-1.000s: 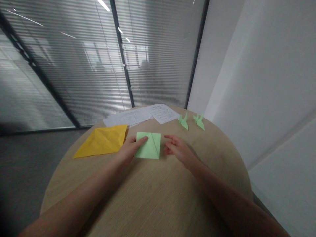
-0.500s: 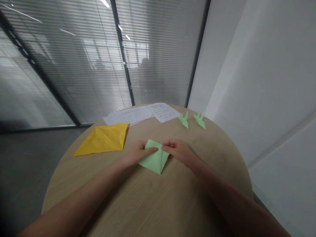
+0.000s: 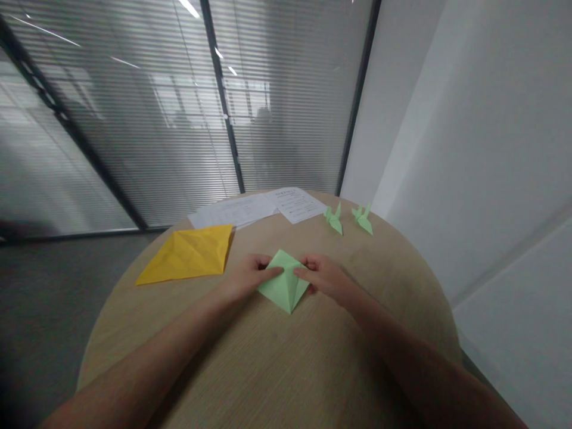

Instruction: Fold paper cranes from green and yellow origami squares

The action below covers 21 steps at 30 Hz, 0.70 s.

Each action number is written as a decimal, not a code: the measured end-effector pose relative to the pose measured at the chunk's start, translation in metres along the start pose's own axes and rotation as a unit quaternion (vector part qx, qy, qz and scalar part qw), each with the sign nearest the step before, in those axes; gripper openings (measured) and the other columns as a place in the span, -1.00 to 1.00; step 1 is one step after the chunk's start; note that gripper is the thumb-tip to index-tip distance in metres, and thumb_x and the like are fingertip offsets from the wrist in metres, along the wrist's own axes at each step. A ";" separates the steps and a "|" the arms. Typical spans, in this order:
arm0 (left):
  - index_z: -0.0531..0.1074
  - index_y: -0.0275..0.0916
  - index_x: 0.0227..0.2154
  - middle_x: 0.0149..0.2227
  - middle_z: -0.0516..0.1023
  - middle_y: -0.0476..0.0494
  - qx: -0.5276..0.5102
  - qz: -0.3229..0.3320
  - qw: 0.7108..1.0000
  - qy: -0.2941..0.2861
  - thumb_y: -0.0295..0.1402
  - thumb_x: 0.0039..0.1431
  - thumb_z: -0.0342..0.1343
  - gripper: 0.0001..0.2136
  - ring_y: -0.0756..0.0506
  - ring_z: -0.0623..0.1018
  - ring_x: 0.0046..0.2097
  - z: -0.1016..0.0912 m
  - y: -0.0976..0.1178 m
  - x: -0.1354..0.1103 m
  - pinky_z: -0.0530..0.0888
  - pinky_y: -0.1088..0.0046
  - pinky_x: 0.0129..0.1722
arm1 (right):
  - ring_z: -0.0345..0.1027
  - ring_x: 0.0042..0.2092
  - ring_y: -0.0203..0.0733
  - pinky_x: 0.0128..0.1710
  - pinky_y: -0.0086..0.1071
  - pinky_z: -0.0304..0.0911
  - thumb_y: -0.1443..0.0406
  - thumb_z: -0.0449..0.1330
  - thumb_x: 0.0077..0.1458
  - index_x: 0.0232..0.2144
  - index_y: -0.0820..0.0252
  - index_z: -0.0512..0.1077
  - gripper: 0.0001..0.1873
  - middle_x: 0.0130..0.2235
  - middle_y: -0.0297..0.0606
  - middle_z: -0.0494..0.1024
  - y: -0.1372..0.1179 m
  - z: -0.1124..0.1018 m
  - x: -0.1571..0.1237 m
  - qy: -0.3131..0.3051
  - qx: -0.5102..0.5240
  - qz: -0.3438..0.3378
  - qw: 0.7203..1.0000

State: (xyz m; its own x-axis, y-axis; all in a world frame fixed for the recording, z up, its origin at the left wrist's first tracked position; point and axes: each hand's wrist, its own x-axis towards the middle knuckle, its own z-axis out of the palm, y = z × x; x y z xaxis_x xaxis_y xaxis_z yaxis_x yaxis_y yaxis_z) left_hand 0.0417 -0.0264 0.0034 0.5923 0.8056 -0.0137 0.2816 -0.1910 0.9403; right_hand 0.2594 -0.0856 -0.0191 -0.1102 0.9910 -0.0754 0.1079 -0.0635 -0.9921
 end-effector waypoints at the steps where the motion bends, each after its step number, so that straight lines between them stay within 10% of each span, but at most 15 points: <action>1: 0.56 -0.25 -0.53 -0.58 0.45 -0.02 0.002 0.000 1.000 -0.017 -0.11 0.08 0.25 -0.71 -0.01 0.35 -0.54 0.001 0.000 -0.001 0.21 0.48 -0.54 | 0.42 -0.43 -0.23 -0.42 -0.38 0.30 0.01 0.42 -0.04 -0.30 0.16 0.52 -0.61 -0.38 -0.29 0.61 0.001 0.001 0.000 -0.014 0.003 0.000 1.000; 11: 0.54 -0.21 -0.25 -0.39 0.52 -0.06 -0.131 0.014 0.988 0.084 -0.10 0.17 0.18 -0.72 -0.07 0.53 -0.38 0.004 0.004 0.002 0.50 0.44 -0.43 | 0.56 -0.26 -0.05 -0.19 -0.21 0.43 0.03 0.40 -0.01 -0.24 0.17 0.58 -0.62 -0.25 -0.18 0.68 0.001 -0.003 0.004 0.071 0.065 -0.031 0.995; 21: 0.58 -0.22 -0.30 -0.30 0.58 -0.11 -0.201 0.044 0.976 0.065 -0.21 0.06 0.26 -0.79 -0.09 0.56 -0.26 0.001 0.007 -0.002 0.55 0.42 -0.32 | 0.59 -0.19 0.06 -0.12 -0.09 0.47 0.03 0.36 0.03 -0.23 0.13 0.57 -0.64 -0.21 -0.15 0.70 0.001 -0.002 0.005 0.094 0.071 -0.051 0.992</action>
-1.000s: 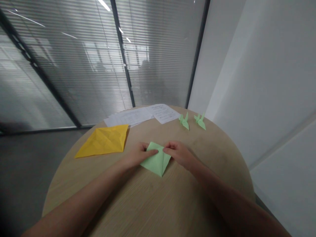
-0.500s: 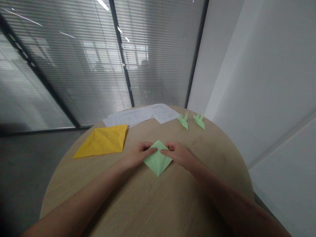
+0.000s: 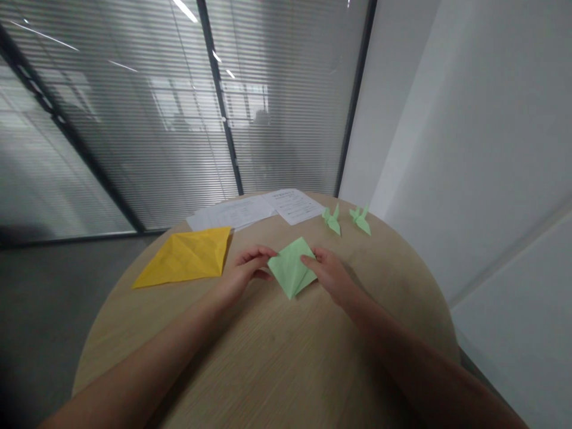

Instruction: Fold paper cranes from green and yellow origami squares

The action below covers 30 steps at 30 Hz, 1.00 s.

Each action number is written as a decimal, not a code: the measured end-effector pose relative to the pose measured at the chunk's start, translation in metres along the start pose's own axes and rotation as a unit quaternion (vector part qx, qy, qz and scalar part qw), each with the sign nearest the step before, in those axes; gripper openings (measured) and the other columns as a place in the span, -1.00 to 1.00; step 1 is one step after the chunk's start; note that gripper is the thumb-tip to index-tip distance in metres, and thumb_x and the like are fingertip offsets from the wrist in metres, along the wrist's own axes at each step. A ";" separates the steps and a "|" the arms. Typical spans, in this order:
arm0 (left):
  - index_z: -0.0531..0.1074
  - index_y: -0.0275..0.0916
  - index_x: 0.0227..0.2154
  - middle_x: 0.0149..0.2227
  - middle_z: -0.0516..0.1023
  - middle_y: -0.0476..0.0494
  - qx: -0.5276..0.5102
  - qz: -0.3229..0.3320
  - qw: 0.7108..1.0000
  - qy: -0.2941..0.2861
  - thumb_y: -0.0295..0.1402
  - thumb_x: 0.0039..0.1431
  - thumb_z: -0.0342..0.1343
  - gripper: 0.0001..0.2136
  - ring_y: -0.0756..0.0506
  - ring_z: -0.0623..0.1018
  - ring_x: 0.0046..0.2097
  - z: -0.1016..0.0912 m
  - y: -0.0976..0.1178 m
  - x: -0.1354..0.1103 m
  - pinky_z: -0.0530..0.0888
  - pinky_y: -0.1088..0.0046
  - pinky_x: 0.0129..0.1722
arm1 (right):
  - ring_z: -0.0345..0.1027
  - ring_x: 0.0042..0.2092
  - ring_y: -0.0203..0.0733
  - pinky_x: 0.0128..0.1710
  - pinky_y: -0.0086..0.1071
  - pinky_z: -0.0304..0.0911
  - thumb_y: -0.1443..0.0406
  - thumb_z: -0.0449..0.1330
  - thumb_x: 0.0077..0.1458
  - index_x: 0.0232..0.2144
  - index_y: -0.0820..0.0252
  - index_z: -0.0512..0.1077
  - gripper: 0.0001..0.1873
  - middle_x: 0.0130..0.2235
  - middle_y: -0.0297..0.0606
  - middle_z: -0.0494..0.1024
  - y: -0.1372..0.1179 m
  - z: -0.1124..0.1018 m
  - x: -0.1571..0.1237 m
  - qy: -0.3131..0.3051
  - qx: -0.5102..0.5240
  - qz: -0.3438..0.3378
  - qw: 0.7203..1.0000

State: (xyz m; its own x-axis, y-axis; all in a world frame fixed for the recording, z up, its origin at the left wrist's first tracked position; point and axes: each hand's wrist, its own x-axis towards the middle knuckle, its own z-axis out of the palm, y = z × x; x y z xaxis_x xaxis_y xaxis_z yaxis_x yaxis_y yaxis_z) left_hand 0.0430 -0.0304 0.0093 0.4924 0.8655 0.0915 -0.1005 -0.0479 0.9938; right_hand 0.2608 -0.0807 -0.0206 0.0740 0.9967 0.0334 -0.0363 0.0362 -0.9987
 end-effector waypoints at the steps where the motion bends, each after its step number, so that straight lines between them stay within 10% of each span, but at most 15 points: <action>1: 0.58 -0.22 -0.30 -0.30 0.58 -0.10 0.005 0.000 1.000 -0.004 -0.22 0.04 0.28 -0.79 -0.08 0.55 -0.28 0.000 0.000 0.000 0.54 0.43 -0.33 | 0.59 -0.20 0.05 -0.12 -0.10 0.47 0.03 0.36 0.04 -0.22 0.13 0.57 -0.65 -0.21 -0.16 0.70 0.000 0.001 0.000 -0.001 0.000 0.000 1.000; 30: 0.57 -0.24 -0.36 -0.32 0.59 -0.14 0.036 -0.012 0.999 0.009 -0.11 0.11 0.25 -0.74 -0.10 0.56 -0.27 -0.001 0.001 0.001 0.55 0.37 -0.29 | 0.55 -0.12 0.03 -0.19 -0.18 0.43 0.07 0.27 0.16 -0.12 0.09 0.50 -0.68 -0.07 -0.15 0.65 0.001 0.004 -0.001 0.016 -0.032 -0.004 0.999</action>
State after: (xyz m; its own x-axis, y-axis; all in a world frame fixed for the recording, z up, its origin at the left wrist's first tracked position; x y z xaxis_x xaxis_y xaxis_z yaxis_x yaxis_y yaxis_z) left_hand 0.0421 -0.0290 0.0107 0.4779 0.8759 0.0664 -0.0264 -0.0612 0.9978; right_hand 0.2571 -0.0814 -0.0210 0.1066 0.9934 0.0418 0.0289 0.0389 -0.9988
